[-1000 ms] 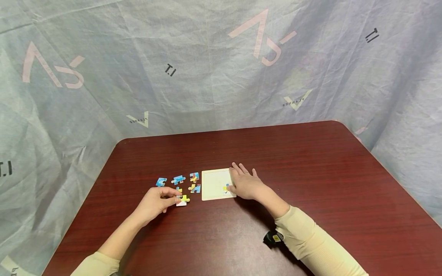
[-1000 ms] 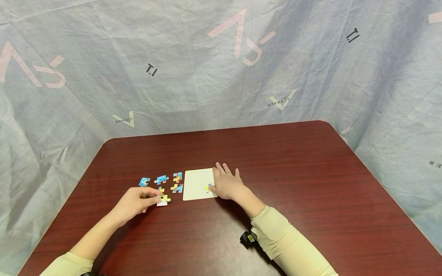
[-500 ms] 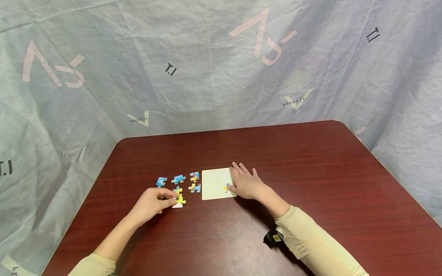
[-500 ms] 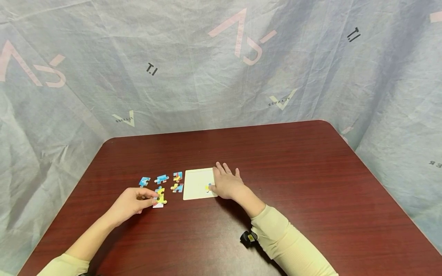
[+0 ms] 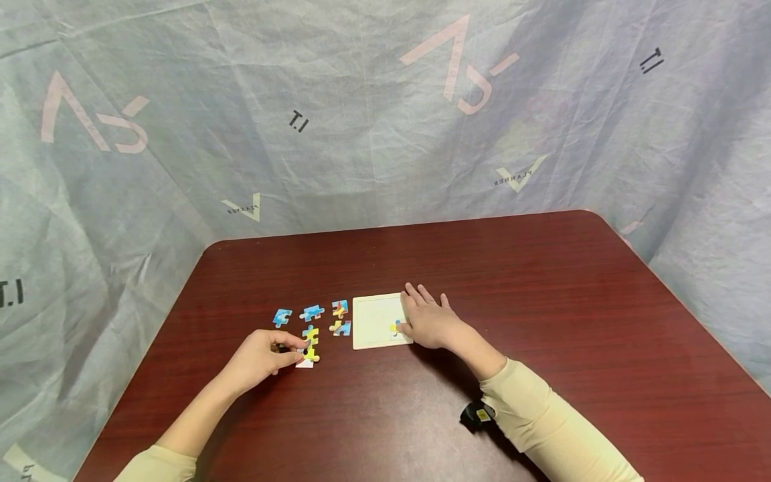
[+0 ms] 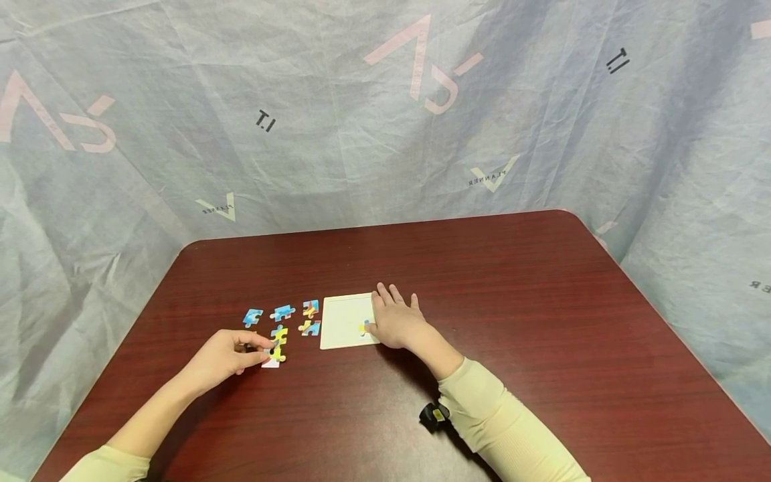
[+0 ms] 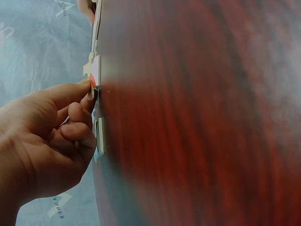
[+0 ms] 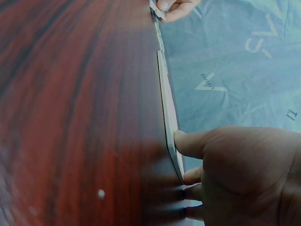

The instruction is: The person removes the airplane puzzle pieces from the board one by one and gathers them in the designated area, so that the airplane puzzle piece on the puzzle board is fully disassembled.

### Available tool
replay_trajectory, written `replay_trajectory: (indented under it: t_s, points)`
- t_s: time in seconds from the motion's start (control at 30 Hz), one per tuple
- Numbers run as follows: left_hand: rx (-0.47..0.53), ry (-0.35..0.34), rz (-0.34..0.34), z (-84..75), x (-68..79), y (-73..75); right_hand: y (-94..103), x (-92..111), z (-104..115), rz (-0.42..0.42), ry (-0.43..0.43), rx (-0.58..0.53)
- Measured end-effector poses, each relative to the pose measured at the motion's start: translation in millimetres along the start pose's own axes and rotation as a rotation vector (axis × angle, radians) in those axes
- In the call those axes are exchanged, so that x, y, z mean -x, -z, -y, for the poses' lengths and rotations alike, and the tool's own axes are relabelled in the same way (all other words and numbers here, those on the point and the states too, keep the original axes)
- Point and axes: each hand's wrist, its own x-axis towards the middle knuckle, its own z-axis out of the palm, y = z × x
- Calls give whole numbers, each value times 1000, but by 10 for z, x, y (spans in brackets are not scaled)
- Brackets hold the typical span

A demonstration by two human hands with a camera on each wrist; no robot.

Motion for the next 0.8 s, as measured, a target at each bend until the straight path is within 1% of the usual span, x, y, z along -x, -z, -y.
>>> replay_trajectory:
  t_s: [0.2,0.43,0.57,0.8]
  points:
    - [-16,-14,-29,5,-7,2,-8,-3,-12,0,13,-8]
    - [16,-1,-47,-3,-6,5,16,6,-33,40,40,-54]
    - [14,-2,-55,-16,-12,8,14,-4,-56,55,52,-43]
    - [5,-24,-64,-60,-18,-18,33,5,-50,59,57,-35]
